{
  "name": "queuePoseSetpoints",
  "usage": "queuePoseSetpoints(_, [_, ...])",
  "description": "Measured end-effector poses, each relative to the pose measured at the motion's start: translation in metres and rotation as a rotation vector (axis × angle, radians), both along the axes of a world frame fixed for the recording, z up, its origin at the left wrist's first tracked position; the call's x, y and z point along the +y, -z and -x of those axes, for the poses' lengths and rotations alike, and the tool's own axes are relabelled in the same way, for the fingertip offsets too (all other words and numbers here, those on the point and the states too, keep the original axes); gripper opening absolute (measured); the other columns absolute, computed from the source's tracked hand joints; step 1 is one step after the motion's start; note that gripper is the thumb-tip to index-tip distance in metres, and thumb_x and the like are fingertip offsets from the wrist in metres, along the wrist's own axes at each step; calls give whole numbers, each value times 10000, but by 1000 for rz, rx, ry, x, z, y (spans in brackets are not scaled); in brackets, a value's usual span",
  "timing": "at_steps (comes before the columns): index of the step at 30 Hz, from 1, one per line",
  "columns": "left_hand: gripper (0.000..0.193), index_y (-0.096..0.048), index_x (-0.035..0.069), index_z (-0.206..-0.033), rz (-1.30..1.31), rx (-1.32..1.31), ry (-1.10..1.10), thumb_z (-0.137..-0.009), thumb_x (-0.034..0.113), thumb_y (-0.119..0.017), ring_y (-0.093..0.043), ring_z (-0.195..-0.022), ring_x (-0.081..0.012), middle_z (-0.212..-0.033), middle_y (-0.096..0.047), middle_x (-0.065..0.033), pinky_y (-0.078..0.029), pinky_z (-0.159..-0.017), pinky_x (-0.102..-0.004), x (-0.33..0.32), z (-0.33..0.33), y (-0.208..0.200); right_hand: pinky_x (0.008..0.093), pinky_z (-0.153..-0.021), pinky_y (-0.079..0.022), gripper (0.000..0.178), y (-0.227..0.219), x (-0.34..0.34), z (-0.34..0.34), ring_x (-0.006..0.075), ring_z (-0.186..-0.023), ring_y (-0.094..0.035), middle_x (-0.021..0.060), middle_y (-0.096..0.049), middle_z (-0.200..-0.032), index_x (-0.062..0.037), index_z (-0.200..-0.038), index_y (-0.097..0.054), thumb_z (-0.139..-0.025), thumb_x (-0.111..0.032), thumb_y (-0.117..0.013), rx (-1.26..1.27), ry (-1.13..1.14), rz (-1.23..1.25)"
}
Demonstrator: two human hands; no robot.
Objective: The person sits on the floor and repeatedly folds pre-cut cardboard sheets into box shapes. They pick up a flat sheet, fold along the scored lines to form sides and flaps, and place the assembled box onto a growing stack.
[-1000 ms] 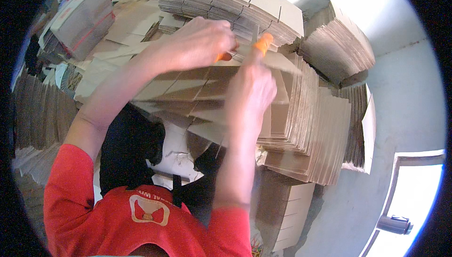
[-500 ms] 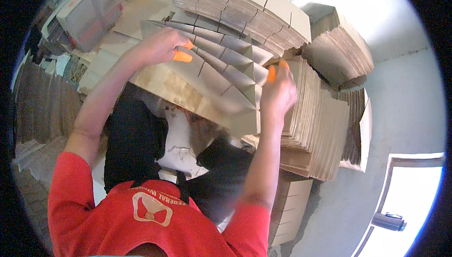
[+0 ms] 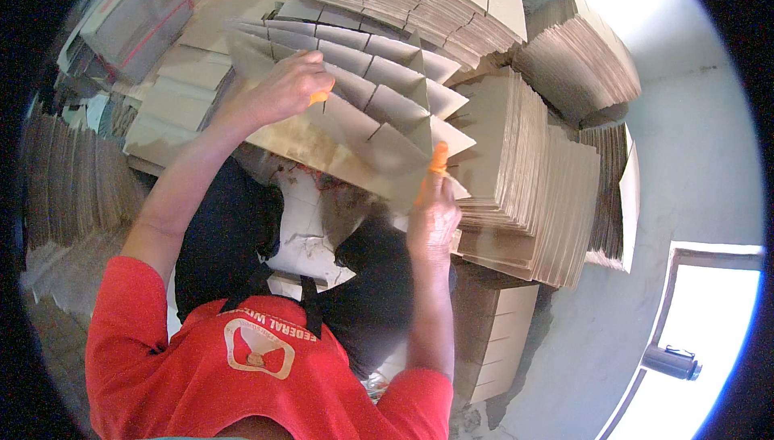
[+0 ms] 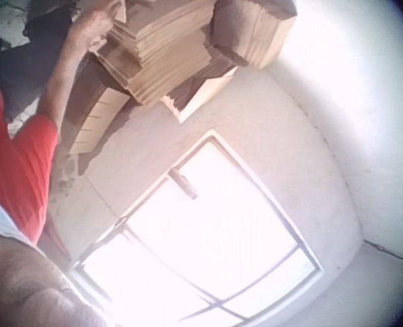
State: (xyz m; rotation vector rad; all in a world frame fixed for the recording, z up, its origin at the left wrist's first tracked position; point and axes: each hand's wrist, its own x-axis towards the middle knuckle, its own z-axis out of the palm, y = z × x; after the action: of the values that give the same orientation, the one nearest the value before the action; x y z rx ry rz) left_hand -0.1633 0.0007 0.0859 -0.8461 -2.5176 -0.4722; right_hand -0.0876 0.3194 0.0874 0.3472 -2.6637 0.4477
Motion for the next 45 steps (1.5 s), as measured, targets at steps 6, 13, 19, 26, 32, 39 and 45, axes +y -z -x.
queuePoseSetpoints(6, [114, -619, 37, -734, -125, -225, 97, -796, 105, -687, -569, -756, -281, -688, -551, -108, -463, -657, -411, 9, -14, -2, 387, -577, -519, 532, 11, 28, 16, 277, -614, -636, 118, -650, -790, -137, -1358, -535, -853, -37, -673, 2, -34, -85])
queuePoseSetpoints(13, [153, -687, 36, -858, -282, -89, -66, -815, 175, -735, -609, -838, -323, -801, -625, -122, -486, -735, -414, 14, 14, -21, 386, -754, -552, 319, -34, 77, 67, 228, -856, -696, 159, -702, -1014, -29, -1101, -631, -839, -162, -755, 145, 357, -139])
queuePoseSetpoints(19, [238, -670, 46, -972, 279, -475, -140, -801, 199, -732, -607, -867, -326, -850, -642, -125, -486, -763, -425, 18, 51, -12, 484, -736, -519, 333, -10, 90, 110, 389, -866, -682, 230, -672, -965, 14, -1026, -595, -813, -186, -752, -158, 332, -452])
queuePoseSetpoints(26, [284, -666, 7, -968, -216, 61, 157, -790, 216, -739, -621, -883, -313, -877, -665, -114, -523, -795, -410, 32, -5, -5, 513, -772, -503, 355, -5, 121, 118, 436, -891, -660, 255, -684, -894, 5, -1081, -605, -831, -212, -732, 68, 456, -77])
queuePoseSetpoints(32, [127, -656, 39, -826, -136, -305, 37, -792, 147, -712, -621, -784, -324, -794, -629, -132, -505, -690, -429, 36, -13, 11, 442, -734, -539, 299, -19, 106, 112, 325, -851, -703, 203, -712, -917, -44, -1048, -712, -802, -208, -760, 74, 504, 108])
queuePoseSetpoints(39, [164, -669, 62, -896, -111, -375, 35, -802, 188, -718, -636, -767, -333, -784, -632, -139, -498, -674, -449, 40, -29, 4, 362, -714, -547, 247, -43, 139, 115, 215, -775, -704, 170, -737, -904, -67, -1011, -761, -775, -137, -779, 304, 443, 379])
queuePoseSetpoints(45, [305, -672, 108, -1061, -144, -311, -13, -829, 302, -715, -654, -793, -339, -792, -641, -149, -512, -688, -465, 68, -35, 1, 400, -716, -543, 250, -60, 129, 106, 297, -783, -698, 174, -723, -872, -52, -1012, -715, -830, -221, -743, 175, 530, 51])
